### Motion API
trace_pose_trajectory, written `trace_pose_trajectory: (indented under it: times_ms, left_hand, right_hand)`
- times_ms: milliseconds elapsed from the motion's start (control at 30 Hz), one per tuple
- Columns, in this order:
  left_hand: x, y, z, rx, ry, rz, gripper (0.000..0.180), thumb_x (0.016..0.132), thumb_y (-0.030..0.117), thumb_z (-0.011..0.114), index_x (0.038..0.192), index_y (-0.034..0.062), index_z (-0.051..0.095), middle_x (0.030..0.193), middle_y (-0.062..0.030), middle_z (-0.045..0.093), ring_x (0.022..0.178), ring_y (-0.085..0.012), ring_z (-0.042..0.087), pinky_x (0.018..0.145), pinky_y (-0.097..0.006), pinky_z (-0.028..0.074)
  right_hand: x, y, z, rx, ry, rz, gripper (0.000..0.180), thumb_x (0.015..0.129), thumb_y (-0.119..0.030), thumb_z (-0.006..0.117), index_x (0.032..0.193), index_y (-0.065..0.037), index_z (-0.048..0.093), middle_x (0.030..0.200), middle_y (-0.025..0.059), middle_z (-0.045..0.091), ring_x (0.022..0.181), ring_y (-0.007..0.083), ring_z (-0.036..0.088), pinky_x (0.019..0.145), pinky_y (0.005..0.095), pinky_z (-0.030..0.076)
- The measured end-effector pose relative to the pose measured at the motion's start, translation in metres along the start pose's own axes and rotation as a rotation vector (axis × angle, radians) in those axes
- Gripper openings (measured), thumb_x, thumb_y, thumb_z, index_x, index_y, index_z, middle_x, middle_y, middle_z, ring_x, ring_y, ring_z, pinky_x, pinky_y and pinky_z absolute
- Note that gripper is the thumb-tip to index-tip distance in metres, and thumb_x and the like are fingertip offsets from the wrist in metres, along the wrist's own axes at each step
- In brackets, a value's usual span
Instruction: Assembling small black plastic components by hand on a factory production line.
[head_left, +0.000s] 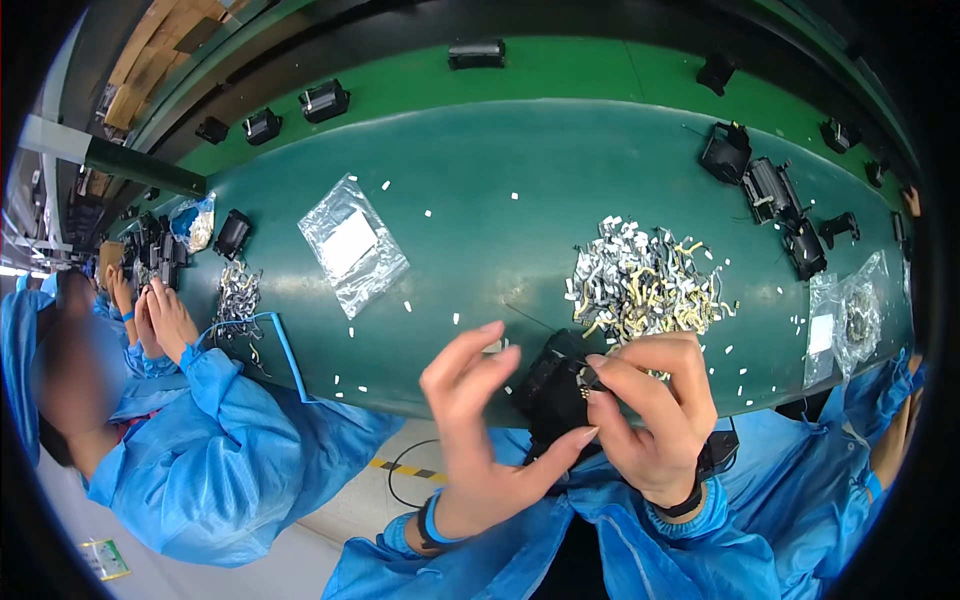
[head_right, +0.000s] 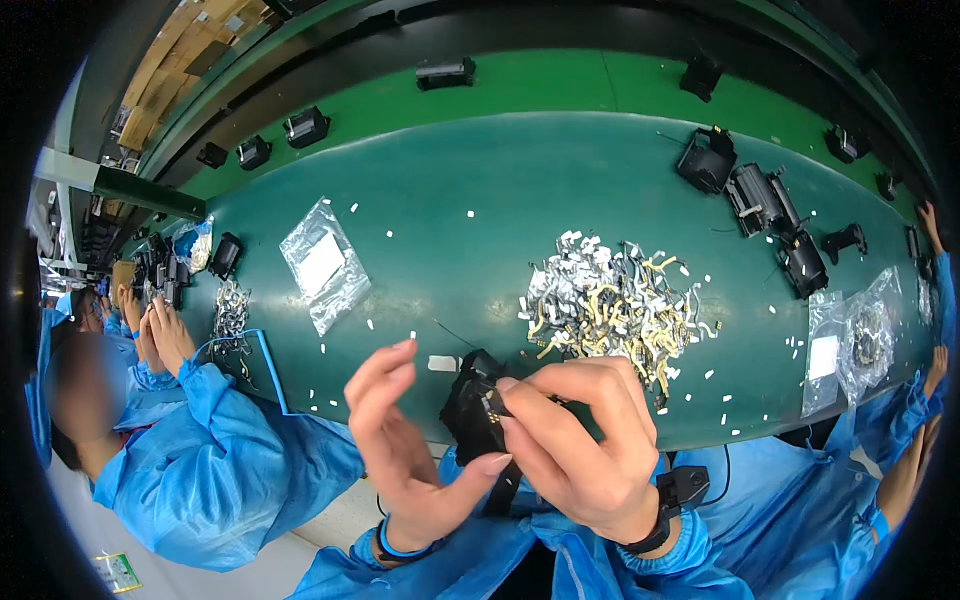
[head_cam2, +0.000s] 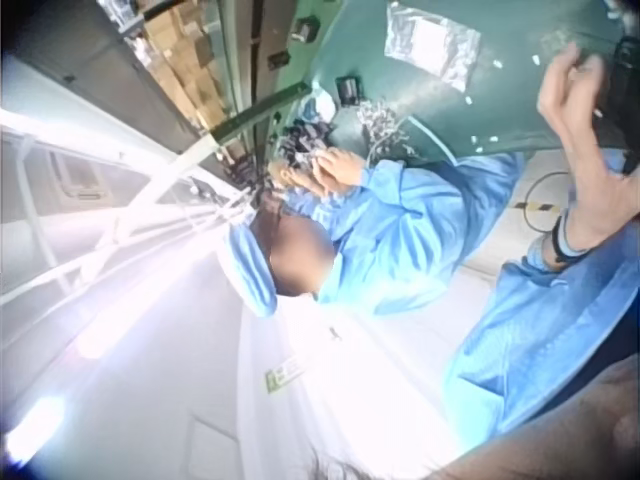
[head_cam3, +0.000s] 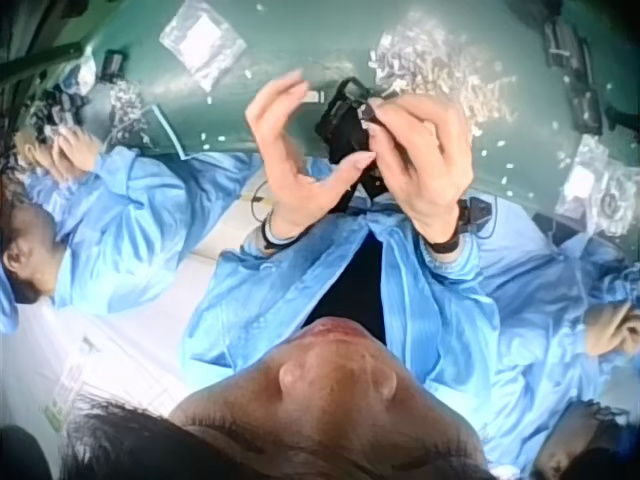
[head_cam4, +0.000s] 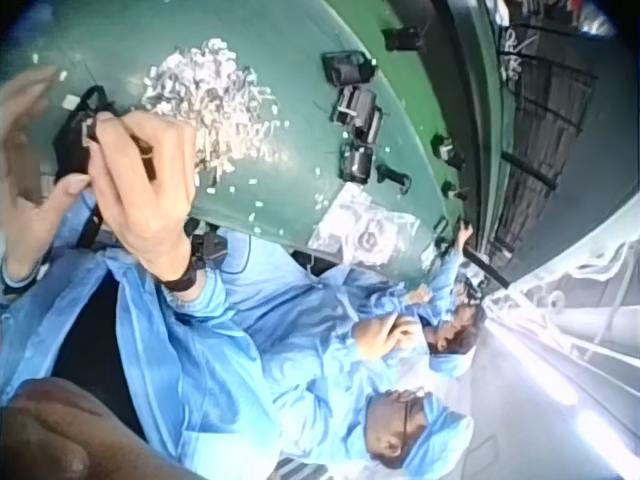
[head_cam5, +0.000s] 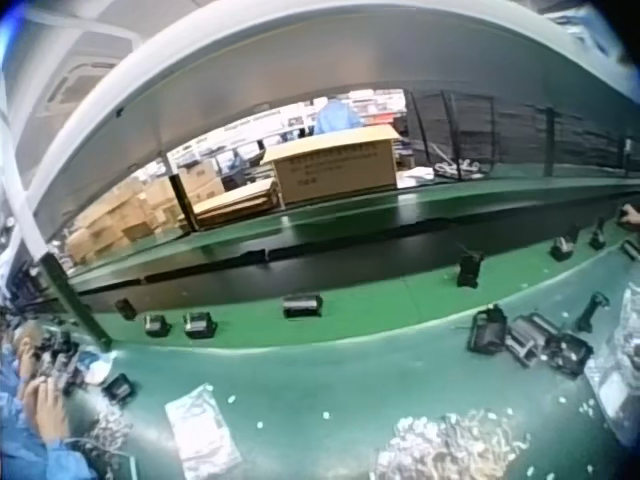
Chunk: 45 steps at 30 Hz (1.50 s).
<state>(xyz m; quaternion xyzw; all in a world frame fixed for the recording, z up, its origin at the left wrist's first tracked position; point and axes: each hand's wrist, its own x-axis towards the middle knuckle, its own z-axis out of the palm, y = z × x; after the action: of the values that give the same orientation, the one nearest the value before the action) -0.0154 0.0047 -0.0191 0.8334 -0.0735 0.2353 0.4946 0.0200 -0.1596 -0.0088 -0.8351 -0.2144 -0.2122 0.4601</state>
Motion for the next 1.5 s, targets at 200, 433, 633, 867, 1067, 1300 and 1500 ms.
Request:
trace_pose_trajectory:
  times_ms: [200,433,633,867,1067,1300,1500]
  left_hand:
    - [0.02,0.002,-0.014,0.101,-0.136,0.028,0.038,0.069,0.018,0.092,0.098,0.0027,0.074,0.103,-0.0095,0.078,0.106,-0.0306,0.068,0.097,-0.038,0.044]
    - [0.014,-0.004,-0.015,0.031,-0.148,0.059,0.03,0.07,0.012,0.09,0.094,0.002,0.075,0.1,-0.01,0.078,0.103,-0.0269,0.068,0.092,-0.037,0.043]
    - [0.009,-0.007,-0.008,-0.127,-0.077,0.015,0.028,0.07,0.006,0.089,0.092,-0.0007,0.074,0.096,-0.0138,0.077,0.091,-0.0263,0.066,0.084,-0.037,0.048]
    - [0.006,-0.003,-0.007,-0.185,-0.138,-0.029,0.032,0.068,0.002,0.089,0.097,-0.0033,0.076,0.092,-0.0131,0.076,0.088,-0.0258,0.065,0.081,-0.036,0.048]
    - [0.005,-0.002,-0.004,-0.193,-0.053,-0.095,0.024,0.072,-0.007,0.082,0.094,-0.0037,0.076,0.091,-0.013,0.075,0.085,-0.0248,0.064,0.077,-0.034,0.049]
    - [0.007,0.002,-0.003,-0.046,-0.021,0.046,0.023,0.069,-0.012,0.081,0.089,-0.0008,0.076,0.091,-0.0119,0.076,0.084,-0.0246,0.064,0.075,-0.032,0.05]
    - [0.009,0.002,-0.002,-0.025,-0.046,0.053,0.029,0.069,-0.011,0.082,0.095,-0.0012,0.075,0.098,-0.014,0.073,0.087,-0.0243,0.065,0.075,-0.032,0.051]
  right_hand:
    - [-0.002,-0.004,-0.004,0.036,-0.08,0.034,0.032,0.067,0.001,0.082,0.098,0.0,0.076,0.097,0.0114,0.066,0.081,0.027,0.063,0.069,0.0362,0.052]
    - [-0.004,0.0,-0.004,0.078,-0.096,-0.06,0.036,0.063,0.004,0.082,0.099,0.0,0.077,0.102,0.0125,0.069,0.088,0.0287,0.068,0.072,0.0359,0.055]
    - [-0.008,-0.001,-0.006,0.073,-0.064,-0.035,0.035,0.063,0.004,0.083,0.097,0.0,0.078,0.096,0.0096,0.068,0.083,0.0268,0.067,0.069,0.0351,0.055]
    - [-0.01,0.002,-0.002,0.02,-0.036,-0.041,0.027,0.064,0.001,0.084,0.09,0.0,0.075,0.093,0.0101,0.068,0.082,0.028,0.067,0.07,0.0359,0.056]
    - [-0.01,0.001,-0.003,0.026,-0.054,-0.058,0.029,0.065,0.002,0.084,0.093,0.001,0.074,0.095,0.0117,0.069,0.085,0.0293,0.068,0.07,0.0364,0.057]
    - [-0.01,0.001,-0.006,-0.035,-0.063,-0.07,0.033,0.064,0.003,0.085,0.096,0.0,0.077,0.094,0.0102,0.068,0.082,0.0273,0.067,0.068,0.0355,0.055]
    - [-0.011,-0.002,-0.006,-0.039,-0.065,-0.055,0.029,0.065,-0.001,0.084,0.093,0.0,0.076,0.089,0.0084,0.065,0.078,0.0264,0.063,0.065,0.0358,0.052]
